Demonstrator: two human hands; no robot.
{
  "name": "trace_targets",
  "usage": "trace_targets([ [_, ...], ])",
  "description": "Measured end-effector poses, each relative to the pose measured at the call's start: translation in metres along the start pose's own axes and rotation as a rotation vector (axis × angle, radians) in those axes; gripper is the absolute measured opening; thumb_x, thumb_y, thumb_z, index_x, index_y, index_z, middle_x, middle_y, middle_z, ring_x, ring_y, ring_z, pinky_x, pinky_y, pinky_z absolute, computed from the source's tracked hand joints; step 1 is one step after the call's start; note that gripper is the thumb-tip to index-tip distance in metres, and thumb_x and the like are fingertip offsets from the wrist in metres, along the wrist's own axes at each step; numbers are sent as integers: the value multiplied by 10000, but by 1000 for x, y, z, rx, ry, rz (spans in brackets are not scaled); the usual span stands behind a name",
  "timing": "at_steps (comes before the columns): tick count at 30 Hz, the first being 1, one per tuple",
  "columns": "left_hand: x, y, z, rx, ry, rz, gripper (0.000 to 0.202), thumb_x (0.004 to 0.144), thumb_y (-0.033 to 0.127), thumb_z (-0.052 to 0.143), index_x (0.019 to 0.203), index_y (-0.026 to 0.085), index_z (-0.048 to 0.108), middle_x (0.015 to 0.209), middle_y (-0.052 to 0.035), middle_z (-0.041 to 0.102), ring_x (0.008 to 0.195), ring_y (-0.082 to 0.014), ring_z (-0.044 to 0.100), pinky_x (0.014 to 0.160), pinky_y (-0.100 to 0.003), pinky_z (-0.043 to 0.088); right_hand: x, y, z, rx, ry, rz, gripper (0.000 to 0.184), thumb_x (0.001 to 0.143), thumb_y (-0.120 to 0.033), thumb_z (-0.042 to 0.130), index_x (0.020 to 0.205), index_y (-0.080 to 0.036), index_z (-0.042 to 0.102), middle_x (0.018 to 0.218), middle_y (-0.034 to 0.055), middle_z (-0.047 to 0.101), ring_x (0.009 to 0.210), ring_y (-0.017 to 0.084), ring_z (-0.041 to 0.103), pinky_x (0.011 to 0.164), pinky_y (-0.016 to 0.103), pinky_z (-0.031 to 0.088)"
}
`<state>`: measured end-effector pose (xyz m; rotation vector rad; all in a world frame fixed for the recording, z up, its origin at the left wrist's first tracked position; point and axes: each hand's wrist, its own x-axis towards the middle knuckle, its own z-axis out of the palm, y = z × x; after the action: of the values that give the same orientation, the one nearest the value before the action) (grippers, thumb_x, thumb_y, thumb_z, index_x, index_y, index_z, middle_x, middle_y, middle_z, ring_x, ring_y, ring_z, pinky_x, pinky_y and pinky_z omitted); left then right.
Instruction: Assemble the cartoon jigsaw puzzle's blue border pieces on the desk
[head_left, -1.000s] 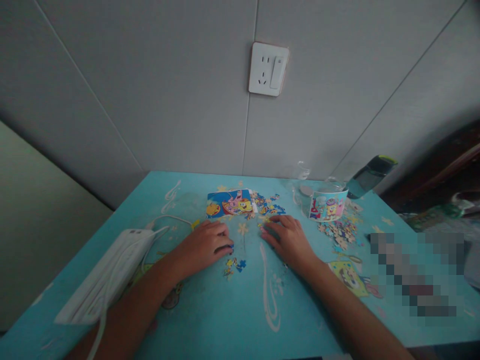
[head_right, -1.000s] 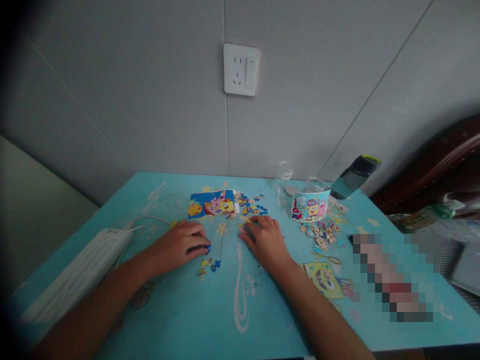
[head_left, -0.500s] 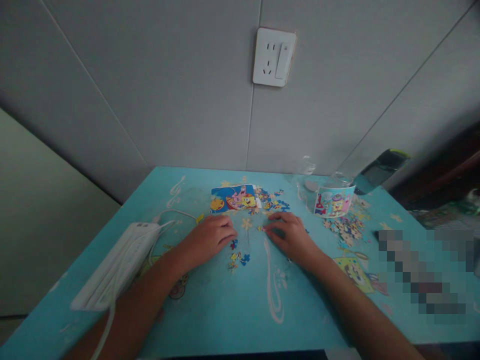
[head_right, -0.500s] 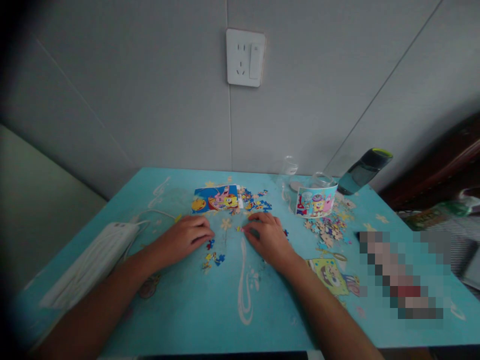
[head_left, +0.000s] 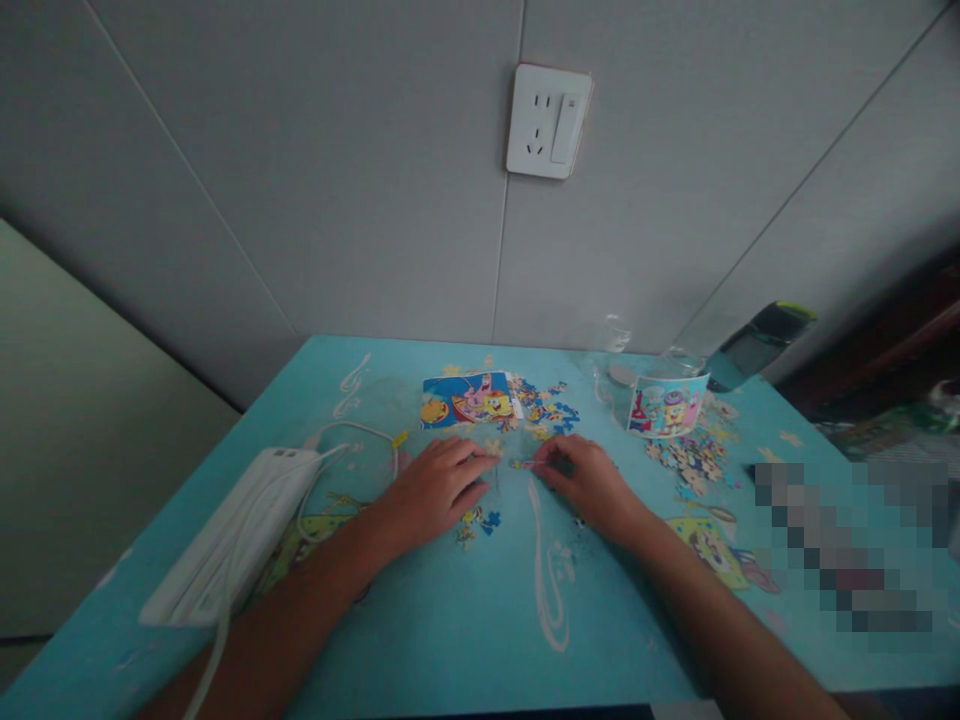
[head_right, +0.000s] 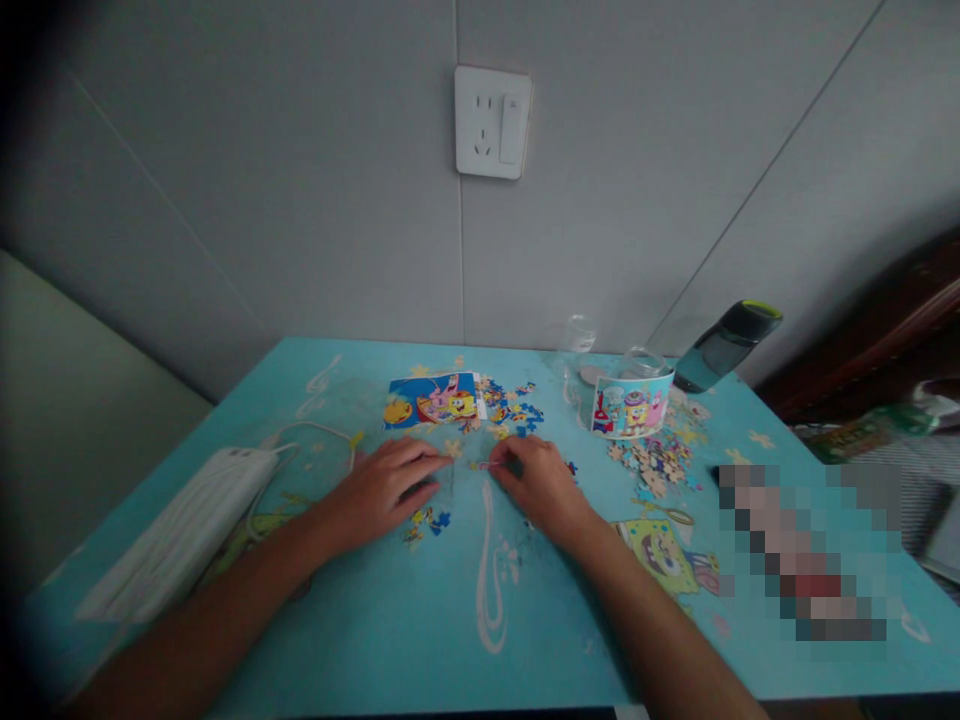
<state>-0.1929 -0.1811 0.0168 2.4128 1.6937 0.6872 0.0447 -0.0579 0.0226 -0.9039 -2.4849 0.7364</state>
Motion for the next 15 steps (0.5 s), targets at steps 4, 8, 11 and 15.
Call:
trace_targets([
  [4,1,2,1,-121,82,-42,372,971,317,579,1338,255,572,1206,-83,627,1148,-244,567,1016,-444,456,-2,-15,-1,183,-19,18,100,929,-295,620,922,-207,667,849,17,689,775,169,625,722,292,471],
  [8,3,5,2,-278,127,-88,381,952,329,615,1320,239,581,1254,-84,627,1188,-234,564,1044,-424,447,-5,-27,1,314,-30,-7,98,927,-297,631,905,-207,663,839,9,684,778,158,624,729,282,480],
  [11,4,9,0,-444,100,-158,259,958,334,603,1192,235,652,1126,-53,684,1028,-195,633,900,-336,505,-7,-33,4,404,-47,-2,117,921,-326,644,922,-210,661,847,13,690,783,158,634,730,287,495],
  [15,5,14,-4,-575,71,-274,209,955,370,587,1014,211,710,879,-14,710,777,-152,631,692,-262,481,-7,-35,7,536,-68,56,178,902,-384,670,938,-210,659,852,21,705,786,161,654,730,293,517],
])
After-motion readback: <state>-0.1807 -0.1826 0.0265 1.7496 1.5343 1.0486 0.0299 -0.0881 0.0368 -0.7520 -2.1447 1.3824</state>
